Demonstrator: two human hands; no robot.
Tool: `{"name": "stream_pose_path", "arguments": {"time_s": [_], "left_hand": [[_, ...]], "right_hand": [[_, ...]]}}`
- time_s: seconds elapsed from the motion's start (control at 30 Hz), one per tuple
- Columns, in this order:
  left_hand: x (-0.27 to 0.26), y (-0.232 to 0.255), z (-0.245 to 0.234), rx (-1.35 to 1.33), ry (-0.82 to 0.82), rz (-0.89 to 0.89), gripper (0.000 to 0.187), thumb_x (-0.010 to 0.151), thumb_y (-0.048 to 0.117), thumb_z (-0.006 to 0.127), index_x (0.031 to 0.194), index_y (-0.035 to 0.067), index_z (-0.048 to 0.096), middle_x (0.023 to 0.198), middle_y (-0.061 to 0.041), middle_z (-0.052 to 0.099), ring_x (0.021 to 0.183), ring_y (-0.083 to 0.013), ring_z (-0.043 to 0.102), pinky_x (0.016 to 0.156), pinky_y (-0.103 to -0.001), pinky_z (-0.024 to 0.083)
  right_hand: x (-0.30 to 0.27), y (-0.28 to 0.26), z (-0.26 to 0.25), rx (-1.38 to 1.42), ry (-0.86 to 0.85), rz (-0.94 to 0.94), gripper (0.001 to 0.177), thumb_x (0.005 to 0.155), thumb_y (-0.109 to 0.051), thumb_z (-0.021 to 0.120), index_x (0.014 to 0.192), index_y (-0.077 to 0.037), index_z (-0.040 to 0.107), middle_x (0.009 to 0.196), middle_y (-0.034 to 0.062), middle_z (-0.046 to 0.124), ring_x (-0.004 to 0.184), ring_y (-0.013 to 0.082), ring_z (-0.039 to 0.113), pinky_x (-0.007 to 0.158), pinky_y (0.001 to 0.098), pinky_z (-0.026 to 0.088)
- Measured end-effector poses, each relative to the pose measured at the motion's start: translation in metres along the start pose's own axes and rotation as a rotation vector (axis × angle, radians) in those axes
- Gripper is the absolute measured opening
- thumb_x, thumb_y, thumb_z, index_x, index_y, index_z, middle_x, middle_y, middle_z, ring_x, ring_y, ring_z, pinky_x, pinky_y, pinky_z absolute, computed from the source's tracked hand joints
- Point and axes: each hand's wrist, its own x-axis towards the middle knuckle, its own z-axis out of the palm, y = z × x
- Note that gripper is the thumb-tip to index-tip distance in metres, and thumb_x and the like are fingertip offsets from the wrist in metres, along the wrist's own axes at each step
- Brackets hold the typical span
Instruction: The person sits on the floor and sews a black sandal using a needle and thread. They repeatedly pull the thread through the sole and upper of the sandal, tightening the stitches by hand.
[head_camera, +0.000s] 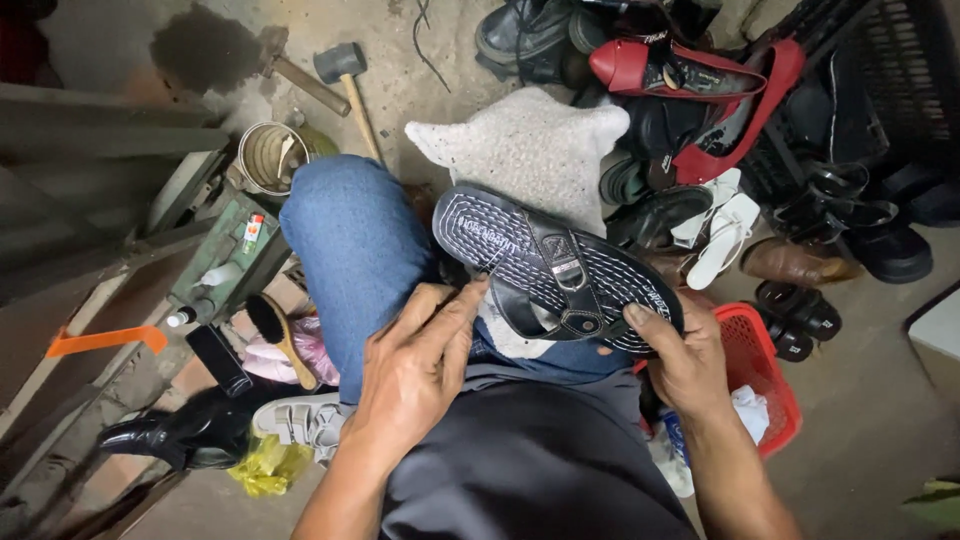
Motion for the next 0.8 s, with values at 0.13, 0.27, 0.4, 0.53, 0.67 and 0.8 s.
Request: {"name": "stream_pose_path", "arguments": {"time_s": [0.13,0.27,0.4,0.53,0.67,0.8], "left_hand": [[-0.001,0.0,0.001,0.02,-0.018,-0.016,0.036,0.104,0.006,0.056,0.139,0.012,0.063,0.108,-0.003,0.059,0.086,-0.0195,0.066,0.065,-0.034,0.057],[0.0,0.0,0.001,0.036,-0.018,-0.025,0.035,0.104,0.007,0.056,0.138,0.013,0.064,0.11,-0.004,0.061,0.091,-0.0221,0.068,0.069,-0.037,0.058],[0.003,0.001,-0.004,0.023,-0.068,-0.076,0.036,0.103,0.011,0.056,0.138,0.015,0.064,0.113,-0.003,0.063,0.092,-0.0226,0.071,0.067,-0.038,0.059],[0.013,-0.006,-0.019,-0.107,-0.121,-0.078,0.036,0.101,0.006,0.05,0.133,0.009,0.066,0.121,-0.006,0.07,0.096,-0.0216,0.074,0.09,-0.036,0.059],[0.019,-0.028,-0.032,-0.041,-0.306,-0.044,0.038,0.101,0.016,0.049,0.134,0.014,0.067,0.133,0.004,0.071,0.109,-0.0295,0.067,0.1,-0.043,0.052],[0.027,-0.041,-0.043,-0.022,-0.298,0.064,0.032,0.101,0.01,0.055,0.13,0.011,0.07,0.129,0.004,0.073,0.096,-0.0134,0.073,0.081,-0.034,0.061]], "right_hand": [[0.001,-0.006,0.004,0.015,0.014,0.024,0.019,0.097,-0.009,0.061,0.084,0.003,0.068,0.079,0.0171,0.072,0.057,0.0261,0.071,0.053,0.0311,0.062],[0.002,-0.007,0.003,-0.081,0.01,0.013,0.027,0.097,-0.014,0.059,0.074,-0.001,0.068,0.07,0.0126,0.072,0.061,0.0211,0.069,0.058,0.0293,0.058],[-0.012,0.014,-0.026,-0.364,-0.06,0.009,0.022,0.096,-0.033,0.064,0.083,-0.015,0.063,0.071,-0.0067,0.054,0.064,0.0082,0.048,0.059,0.0242,0.039],[-0.021,0.007,-0.008,-0.345,-0.259,-0.095,0.049,0.085,-0.032,0.073,0.118,0.001,0.061,0.097,0.0079,0.071,0.081,0.0183,0.069,0.067,0.0278,0.058],[-0.015,-0.003,0.024,-0.367,-0.443,-0.15,0.087,0.082,-0.024,0.078,0.152,0.004,0.034,0.15,0.021,0.052,0.14,0.0305,0.052,0.117,0.0406,0.041],[0.003,-0.016,0.048,-0.292,-0.614,-0.442,0.088,0.089,-0.01,0.079,0.158,-0.002,0.025,0.168,0.0293,0.022,0.161,0.0481,0.026,0.133,0.0578,0.033]]}}
